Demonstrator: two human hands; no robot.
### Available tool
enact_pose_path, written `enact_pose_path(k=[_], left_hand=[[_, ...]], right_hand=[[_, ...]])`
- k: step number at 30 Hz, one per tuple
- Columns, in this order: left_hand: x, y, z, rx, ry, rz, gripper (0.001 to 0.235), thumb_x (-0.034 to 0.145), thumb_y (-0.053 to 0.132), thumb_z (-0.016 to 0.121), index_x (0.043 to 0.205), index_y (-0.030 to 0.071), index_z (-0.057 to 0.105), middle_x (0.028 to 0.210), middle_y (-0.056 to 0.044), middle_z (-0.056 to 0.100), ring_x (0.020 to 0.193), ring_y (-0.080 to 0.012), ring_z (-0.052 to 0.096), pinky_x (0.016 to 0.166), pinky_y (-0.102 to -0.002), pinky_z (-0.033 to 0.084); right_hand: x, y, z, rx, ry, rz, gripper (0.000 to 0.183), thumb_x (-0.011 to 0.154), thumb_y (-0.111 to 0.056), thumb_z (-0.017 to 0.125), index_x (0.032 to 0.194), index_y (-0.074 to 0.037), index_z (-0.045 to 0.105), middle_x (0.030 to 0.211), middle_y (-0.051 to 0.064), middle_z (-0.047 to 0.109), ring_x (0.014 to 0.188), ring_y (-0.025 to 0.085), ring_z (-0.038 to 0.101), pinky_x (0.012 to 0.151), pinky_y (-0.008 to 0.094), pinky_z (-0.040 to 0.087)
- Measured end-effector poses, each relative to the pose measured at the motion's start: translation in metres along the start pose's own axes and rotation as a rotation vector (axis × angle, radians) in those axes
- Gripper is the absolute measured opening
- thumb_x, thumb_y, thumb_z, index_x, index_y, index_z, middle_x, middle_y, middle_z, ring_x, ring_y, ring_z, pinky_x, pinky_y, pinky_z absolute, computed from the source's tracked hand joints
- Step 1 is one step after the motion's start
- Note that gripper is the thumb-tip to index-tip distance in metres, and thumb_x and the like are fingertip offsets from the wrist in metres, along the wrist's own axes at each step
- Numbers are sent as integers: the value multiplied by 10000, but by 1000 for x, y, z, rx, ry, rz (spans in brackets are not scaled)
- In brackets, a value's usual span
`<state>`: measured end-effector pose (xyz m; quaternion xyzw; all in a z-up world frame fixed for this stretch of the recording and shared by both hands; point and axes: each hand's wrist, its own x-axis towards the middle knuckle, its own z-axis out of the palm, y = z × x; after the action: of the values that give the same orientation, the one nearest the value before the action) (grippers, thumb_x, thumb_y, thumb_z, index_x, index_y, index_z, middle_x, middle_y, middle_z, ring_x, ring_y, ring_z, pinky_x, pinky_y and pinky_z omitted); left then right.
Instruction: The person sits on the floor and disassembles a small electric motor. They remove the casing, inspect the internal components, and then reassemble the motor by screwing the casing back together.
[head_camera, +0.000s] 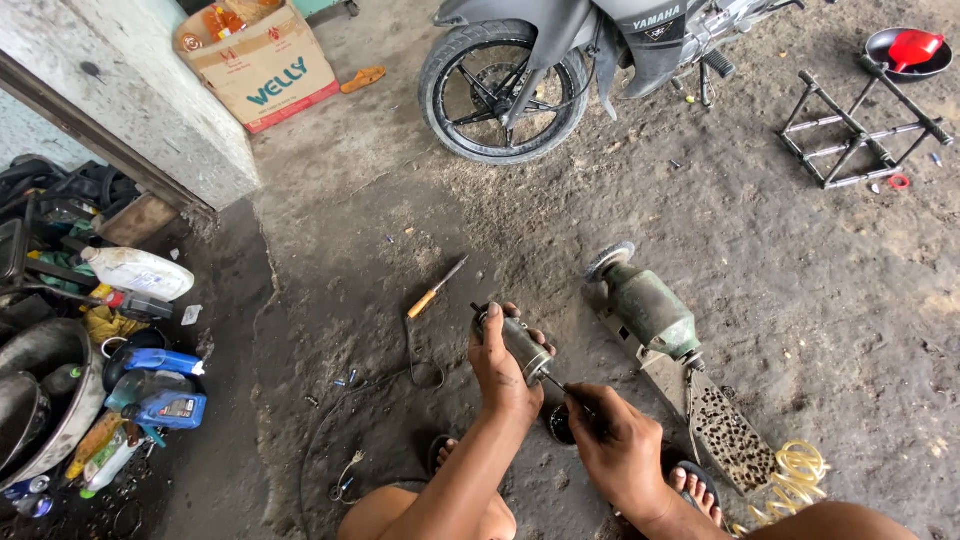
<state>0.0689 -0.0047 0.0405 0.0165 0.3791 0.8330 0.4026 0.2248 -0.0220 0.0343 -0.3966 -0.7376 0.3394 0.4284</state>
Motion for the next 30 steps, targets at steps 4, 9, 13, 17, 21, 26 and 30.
enact_pose_path(k=[4,9,13,17,21,26,30], left_hand=[[0,-2,0,-18,-45,-17,232,981,318,649,977,96,584,683,-54,579,552,-166,591,470,-324,487],[-7,-1,4,49,-74,50,243,967,318,644,1021,100,551,695,-72,571,565,-179,603,489,-332,506],[-7,-5,3,11,-43,13,246,950,306,669,1016,89,573,729,-61,579,575,-174,603,486,-333,509],[-10,-5,4,45,-64,64,223,980,283,632,1068,96,549,813,-65,590,581,-179,599,481,-336,505],[-14,-7,4,67,-90,31,223,966,282,631,1023,83,548,764,-82,578,603,-178,606,489,-337,521],[-8,-5,2,55,-50,52,237,959,285,648,1000,70,558,715,-83,578,564,-190,603,472,-347,520],[1,-4,-3,24,-1,26,233,973,291,629,998,75,545,718,-86,566,557,-201,592,476,-354,509]], right_hand=[[-1,4,0,15,1,17,204,794,-49,765,996,-64,749,705,-8,766,490,65,601,469,225,508],[1,0,-2,-39,-10,-110,277,783,-35,777,1052,-53,713,821,16,790,559,92,689,510,243,566],[1,0,-1,-25,-8,-70,257,785,-38,772,1036,-49,721,834,23,799,577,104,712,532,248,582],[1,5,2,-41,-25,-99,265,821,-52,756,1081,-66,705,842,29,789,561,126,703,519,274,569],[4,1,3,2,-37,-20,268,825,-68,760,1090,-53,726,870,31,822,605,100,741,526,254,587],[9,-2,-7,79,-164,-1,392,760,-49,789,1146,-52,723,857,6,842,520,77,647,466,248,525],[19,-10,-15,204,-295,188,368,806,-37,784,1171,-79,774,883,-19,886,489,28,558,432,204,461]])
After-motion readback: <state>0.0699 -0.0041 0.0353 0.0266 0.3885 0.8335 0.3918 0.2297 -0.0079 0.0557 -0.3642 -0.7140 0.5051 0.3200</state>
